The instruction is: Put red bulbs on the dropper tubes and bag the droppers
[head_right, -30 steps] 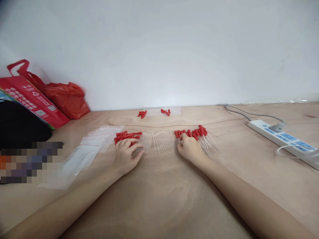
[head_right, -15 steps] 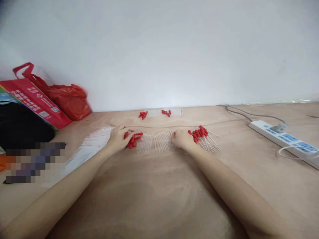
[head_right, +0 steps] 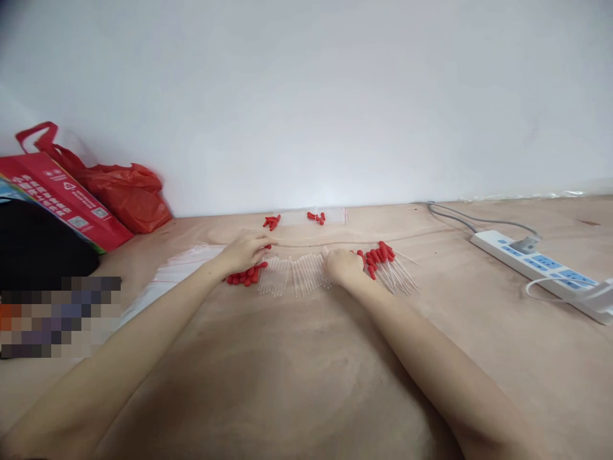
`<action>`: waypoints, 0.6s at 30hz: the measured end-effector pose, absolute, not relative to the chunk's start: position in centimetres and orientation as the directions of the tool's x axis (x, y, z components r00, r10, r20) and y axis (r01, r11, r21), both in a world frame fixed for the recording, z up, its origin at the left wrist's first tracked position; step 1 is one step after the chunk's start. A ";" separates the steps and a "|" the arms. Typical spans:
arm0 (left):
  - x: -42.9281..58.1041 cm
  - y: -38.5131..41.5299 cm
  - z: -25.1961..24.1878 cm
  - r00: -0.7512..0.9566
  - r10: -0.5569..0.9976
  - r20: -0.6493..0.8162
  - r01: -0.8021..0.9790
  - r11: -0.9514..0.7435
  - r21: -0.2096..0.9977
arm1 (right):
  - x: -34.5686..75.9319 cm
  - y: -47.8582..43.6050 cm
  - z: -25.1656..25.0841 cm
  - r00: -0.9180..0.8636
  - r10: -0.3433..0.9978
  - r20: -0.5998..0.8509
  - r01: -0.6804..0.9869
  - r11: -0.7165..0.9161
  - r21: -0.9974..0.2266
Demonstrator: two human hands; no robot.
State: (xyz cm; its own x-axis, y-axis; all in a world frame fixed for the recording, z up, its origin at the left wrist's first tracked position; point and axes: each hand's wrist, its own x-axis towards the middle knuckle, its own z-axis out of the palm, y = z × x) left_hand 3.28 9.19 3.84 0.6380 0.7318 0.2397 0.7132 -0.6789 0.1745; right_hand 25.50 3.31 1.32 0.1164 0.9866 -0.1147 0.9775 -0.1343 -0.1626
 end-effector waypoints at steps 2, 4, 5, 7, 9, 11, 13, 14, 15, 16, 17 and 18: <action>3.3 8.0 3.6 0.574 0.681 0.455 0.643 -0.719 0.264 | 26.1 2.4 1.6 0.106 0.994 -0.039 0.976 -0.111 -0.187; 3.4 6.0 2.7 0.464 0.691 0.554 0.550 -0.715 0.431 | 26.7 1.1 1.6 0.050 0.997 0.063 0.976 -0.035 -0.214; 3.5 4.9 2.0 0.456 0.715 0.530 0.484 -0.699 0.526 | 26.9 0.4 1.5 -0.017 0.993 0.114 0.971 0.043 -0.234; 3.8 2.6 0.4 0.443 0.766 0.466 0.356 -0.628 0.692 | 27.0 -1.1 1.0 -0.212 0.958 0.195 0.917 0.264 -0.298; 4.1 0.7 -1.2 0.477 0.796 0.372 0.291 -0.543 0.788 | 26.9 -2.5 0.1 -0.394 0.879 0.268 0.790 0.473 -0.390; 4.3 -0.4 -2.4 0.489 0.814 0.314 0.262 -0.481 0.837 | 26.7 -3.5 -1.2 -0.448 0.831 0.330 0.691 0.556 -0.462; 4.4 -0.9 -3.2 0.462 0.834 0.302 0.250 -0.449 0.858 | 26.6 -4.0 -2.4 -0.400 0.836 0.376 0.677 0.546 -0.494; 4.4 -1.0 -3.3 0.446 0.840 0.308 0.252 -0.448 0.858 | 26.6 -4.1 -2.9 -0.375 0.837 0.398 0.680 0.540 -0.495; 4.3 -1.0 -3.4 0.434 0.842 0.320 0.265 -0.459 0.848 | 26.7 -4.2 -3.3 -0.361 0.833 0.419 0.682 0.542 -0.491; 4.3 -1.0 -3.4 0.438 0.835 0.333 0.291 -0.482 0.827 | 26.7 -4.2 -3.7 -0.359 0.825 0.436 0.681 0.551 -0.482; 4.3 -1.0 -3.3 0.455 0.821 0.344 0.328 -0.514 0.793 | 26.7 -4.2 -3.9 -0.363 0.817 0.448 0.679 0.562 -0.472; 4.3 -0.9 -3.1 0.478 0.804 0.355 0.370 -0.550 0.749 | 26.8 -4.2 -4.0 -0.370 0.809 0.456 0.678 0.571 -0.463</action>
